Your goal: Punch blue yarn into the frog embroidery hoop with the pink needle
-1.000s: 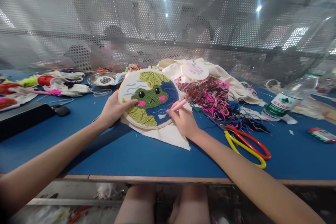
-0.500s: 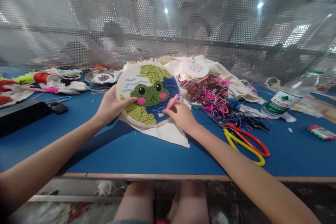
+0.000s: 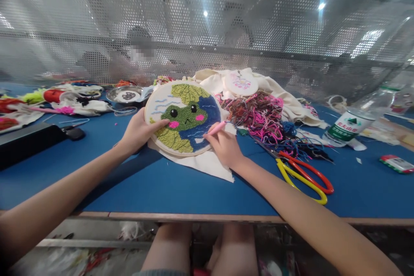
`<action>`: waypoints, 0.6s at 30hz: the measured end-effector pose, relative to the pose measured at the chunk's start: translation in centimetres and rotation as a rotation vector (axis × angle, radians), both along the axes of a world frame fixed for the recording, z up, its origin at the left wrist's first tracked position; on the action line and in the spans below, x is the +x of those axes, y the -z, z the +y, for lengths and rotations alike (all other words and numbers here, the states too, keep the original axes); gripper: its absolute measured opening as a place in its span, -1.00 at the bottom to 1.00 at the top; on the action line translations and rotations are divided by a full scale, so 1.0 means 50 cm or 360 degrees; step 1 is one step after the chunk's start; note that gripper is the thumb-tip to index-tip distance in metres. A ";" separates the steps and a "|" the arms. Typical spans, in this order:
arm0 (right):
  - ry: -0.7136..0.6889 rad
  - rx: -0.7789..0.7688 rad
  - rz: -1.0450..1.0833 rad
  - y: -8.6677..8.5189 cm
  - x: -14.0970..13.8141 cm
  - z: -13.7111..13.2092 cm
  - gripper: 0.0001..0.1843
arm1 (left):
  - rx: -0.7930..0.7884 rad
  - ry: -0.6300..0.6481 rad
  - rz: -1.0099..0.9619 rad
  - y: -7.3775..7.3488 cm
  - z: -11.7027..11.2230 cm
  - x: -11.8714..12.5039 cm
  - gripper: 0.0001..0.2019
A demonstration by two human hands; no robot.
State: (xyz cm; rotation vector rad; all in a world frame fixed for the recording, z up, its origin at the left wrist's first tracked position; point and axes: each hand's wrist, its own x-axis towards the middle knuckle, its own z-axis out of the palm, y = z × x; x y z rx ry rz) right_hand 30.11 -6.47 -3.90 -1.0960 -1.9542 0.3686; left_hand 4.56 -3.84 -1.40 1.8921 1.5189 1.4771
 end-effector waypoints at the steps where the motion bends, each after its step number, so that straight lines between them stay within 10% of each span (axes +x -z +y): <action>1: -0.0005 -0.0005 0.0012 -0.001 0.000 -0.001 -0.85 | -0.0002 -0.0002 0.0010 0.001 0.002 -0.001 -0.43; 18: -0.0054 -0.0031 -0.0029 0.001 -0.001 0.009 -0.84 | 0.0013 0.0054 -0.0033 -0.004 0.004 0.000 -0.40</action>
